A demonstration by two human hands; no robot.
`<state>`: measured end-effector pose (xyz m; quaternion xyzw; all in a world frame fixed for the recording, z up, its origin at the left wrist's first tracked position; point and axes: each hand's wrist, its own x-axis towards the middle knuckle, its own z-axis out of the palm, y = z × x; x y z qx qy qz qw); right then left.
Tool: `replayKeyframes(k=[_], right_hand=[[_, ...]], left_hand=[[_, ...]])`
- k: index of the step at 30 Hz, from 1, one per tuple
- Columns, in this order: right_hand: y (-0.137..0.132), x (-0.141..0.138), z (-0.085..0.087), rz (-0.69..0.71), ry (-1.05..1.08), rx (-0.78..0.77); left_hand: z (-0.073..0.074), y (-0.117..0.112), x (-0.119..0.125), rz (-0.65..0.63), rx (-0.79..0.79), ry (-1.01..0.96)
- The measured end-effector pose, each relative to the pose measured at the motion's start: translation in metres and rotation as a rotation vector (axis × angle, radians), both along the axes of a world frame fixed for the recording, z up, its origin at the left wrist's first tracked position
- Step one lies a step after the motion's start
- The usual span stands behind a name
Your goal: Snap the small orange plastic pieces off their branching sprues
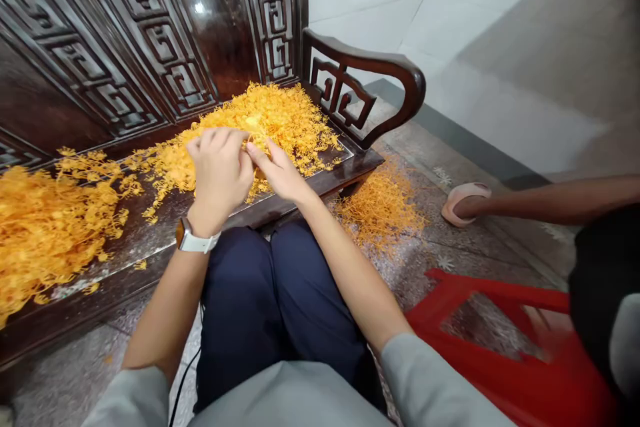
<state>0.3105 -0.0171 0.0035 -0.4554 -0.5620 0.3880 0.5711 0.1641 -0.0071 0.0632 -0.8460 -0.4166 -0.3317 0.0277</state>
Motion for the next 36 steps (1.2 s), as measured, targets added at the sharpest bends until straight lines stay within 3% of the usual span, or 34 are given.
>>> replayKeyframes(k=[4, 10, 15, 19, 24, 27, 31, 36], right_hand=[[0.003, -0.004, -0.003, -0.045, 0.133, 0.01], [0.007, 0.001, -0.002, -0.083, 0.321, 0.086], [0.0, 0.01, 0.013, -0.052, 0.307, 0.053], [-0.001, 0.006, 0.025, -0.11, 0.212, 0.13], [0.004, 0.0, 0.029, -0.113, 0.401, 0.133], [0.003, -0.001, 0.029, -0.102, 0.504, 0.078], [-0.001, -0.006, 0.033, -0.073, 0.548, 0.01], [-0.004, -0.006, 0.042, -0.044, 0.609, -0.008]], left_hand=[[-0.007, -0.009, 0.007, -0.037, -0.082, -0.072], [-0.017, 0.0, 0.001, -0.07, -0.128, -0.204], [-0.021, 0.001, -0.006, -0.077, -0.067, -0.089], [-0.019, -0.007, -0.007, -0.066, 0.011, 0.059], [-0.02, -0.013, -0.006, -0.068, 0.015, 0.058], [-0.024, -0.014, -0.004, -0.18, -0.081, -0.082], [-0.026, -0.014, 0.002, -0.364, -0.343, -0.438], [-0.03, -0.01, 0.011, -0.38, -0.583, -0.645]])
